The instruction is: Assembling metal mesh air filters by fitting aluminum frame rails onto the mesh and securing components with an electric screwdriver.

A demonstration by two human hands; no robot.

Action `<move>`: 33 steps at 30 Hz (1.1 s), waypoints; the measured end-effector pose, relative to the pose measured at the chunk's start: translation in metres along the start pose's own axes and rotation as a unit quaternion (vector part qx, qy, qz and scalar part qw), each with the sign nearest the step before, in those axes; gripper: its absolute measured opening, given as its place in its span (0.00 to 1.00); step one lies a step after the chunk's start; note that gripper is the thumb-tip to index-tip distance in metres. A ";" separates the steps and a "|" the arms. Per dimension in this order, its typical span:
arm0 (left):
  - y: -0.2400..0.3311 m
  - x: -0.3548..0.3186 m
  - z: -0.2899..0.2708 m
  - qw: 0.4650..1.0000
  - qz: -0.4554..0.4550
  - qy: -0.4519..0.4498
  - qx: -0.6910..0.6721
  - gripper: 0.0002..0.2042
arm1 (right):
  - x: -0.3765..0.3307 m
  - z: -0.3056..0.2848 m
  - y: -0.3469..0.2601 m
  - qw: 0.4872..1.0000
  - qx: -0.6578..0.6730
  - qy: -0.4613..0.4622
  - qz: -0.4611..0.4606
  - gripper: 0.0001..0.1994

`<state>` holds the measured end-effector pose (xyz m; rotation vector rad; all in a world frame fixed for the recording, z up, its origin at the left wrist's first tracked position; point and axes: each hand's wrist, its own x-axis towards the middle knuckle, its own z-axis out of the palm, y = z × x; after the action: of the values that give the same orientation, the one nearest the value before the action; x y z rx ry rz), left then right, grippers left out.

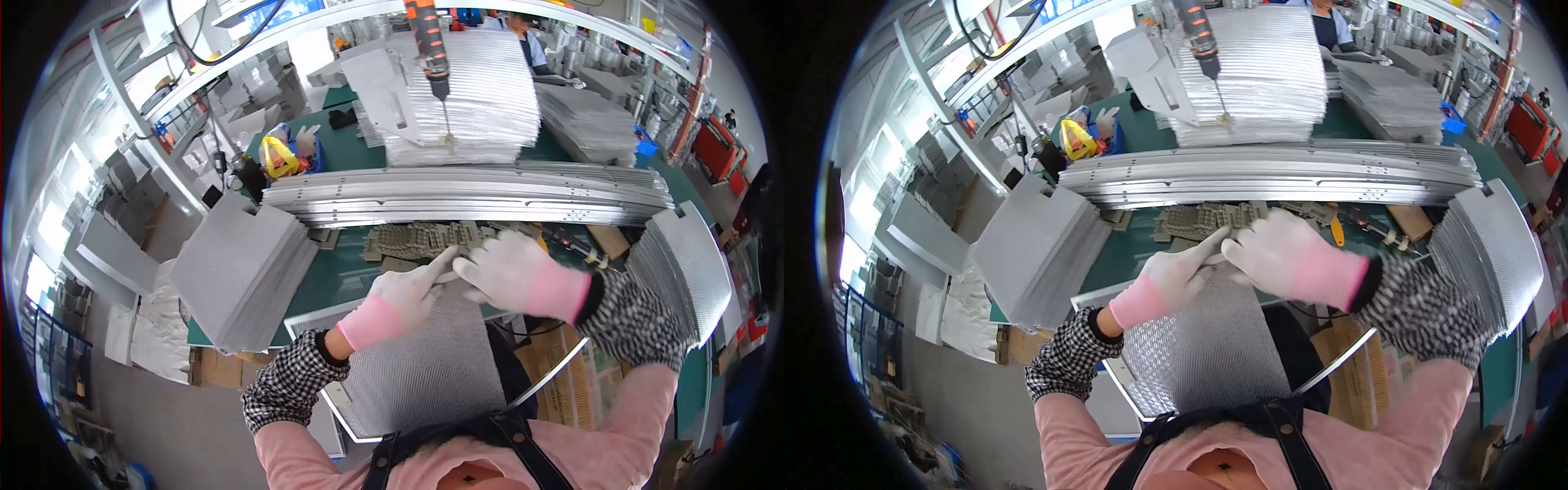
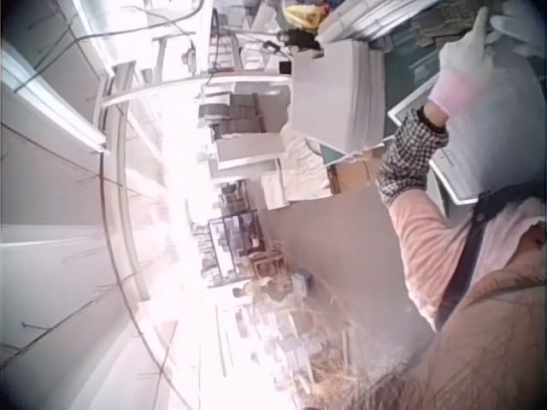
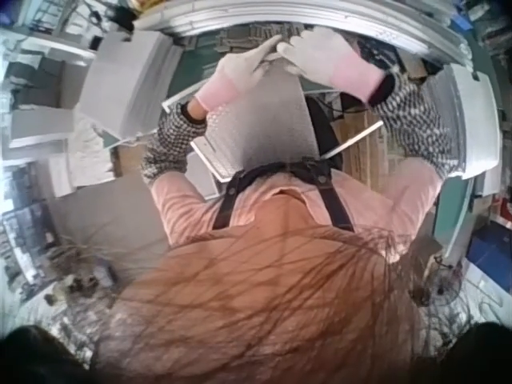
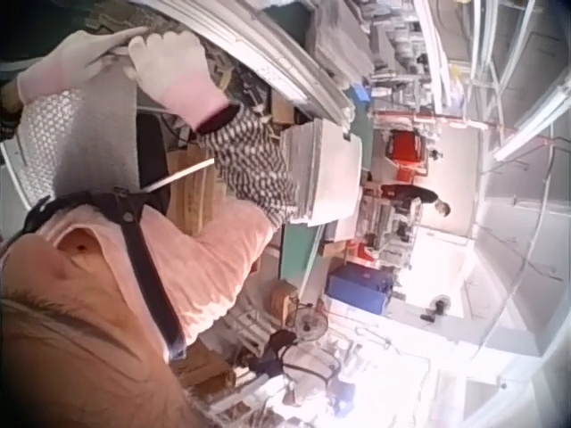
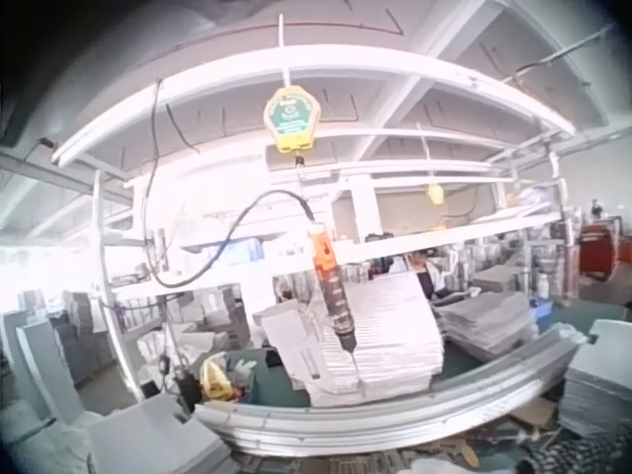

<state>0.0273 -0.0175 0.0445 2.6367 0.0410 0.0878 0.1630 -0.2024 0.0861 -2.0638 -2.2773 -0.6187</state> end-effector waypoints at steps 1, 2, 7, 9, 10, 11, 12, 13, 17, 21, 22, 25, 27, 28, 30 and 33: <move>-0.019 -0.011 0.001 1.000 -0.016 0.006 0.004 0.29 | -0.006 -0.014 -0.011 0.999 0.025 0.003 0.033 0.15; -0.043 -0.028 0.002 0.998 -0.011 0.053 -0.045 0.29 | -0.024 -0.013 -0.022 0.996 0.050 0.067 0.035 0.14; -0.103 -0.093 0.000 0.955 -0.110 0.209 -0.180 0.26 | -0.152 0.071 -0.101 0.796 0.400 -0.423 0.164 0.23; -0.100 -0.104 -0.009 0.943 -0.123 0.232 -0.204 0.24 | -0.155 0.109 -0.153 0.655 0.649 -0.172 0.348 0.22; -0.088 -0.104 -0.022 0.942 -0.145 0.213 -0.217 0.24 | -0.148 0.128 -0.166 0.635 0.661 -0.096 0.388 0.19; -0.086 -0.105 -0.025 0.949 -0.077 0.276 -0.131 0.24 | -0.140 0.140 -0.180 0.609 0.670 -0.017 0.425 0.16; -0.063 -0.102 -0.041 0.934 -0.107 0.307 -0.147 0.23 | -0.121 0.134 -0.174 0.602 0.654 0.051 0.455 0.11; -0.059 -0.106 -0.052 0.923 -0.108 0.316 -0.191 0.23 | -0.096 0.112 -0.165 0.579 0.634 0.143 0.493 0.07; -0.053 -0.101 -0.048 0.881 -0.063 0.410 -0.228 0.10 | -0.067 0.080 -0.085 0.562 0.588 0.353 0.462 0.04; -0.040 -0.105 0.033 0.806 -0.167 0.407 -0.397 0.09 | -0.067 0.052 -0.010 0.628 0.589 0.281 0.423 0.05; -0.039 -0.105 0.056 0.763 -0.192 0.393 -0.475 0.10 | -0.068 0.053 0.004 0.647 0.590 0.244 0.416 0.05; -0.061 -0.104 0.099 0.671 -0.251 0.347 -0.605 0.17 | -0.067 0.064 0.023 0.644 0.620 0.176 0.412 0.14; -0.074 -0.097 0.085 0.768 -0.161 0.415 -0.461 0.22 | -0.058 0.071 0.024 0.628 0.644 0.159 0.406 0.17; -0.061 -0.084 0.063 0.794 -0.128 0.480 -0.350 0.24 | -0.052 0.077 0.023 0.624 0.656 0.151 0.396 0.16; -0.040 -0.058 0.017 0.837 -0.049 0.545 -0.025 0.28 | -0.041 0.078 0.024 0.615 0.665 0.138 0.399 0.15; -0.001 -0.019 -0.038 0.882 0.147 0.377 0.242 0.24 | -0.012 0.066 0.016 0.617 0.683 0.125 0.370 0.13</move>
<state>0.0053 0.0009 0.0763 2.8865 -0.0866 1.3603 0.1970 -0.1933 0.0263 -1.4933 -0.7819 0.6750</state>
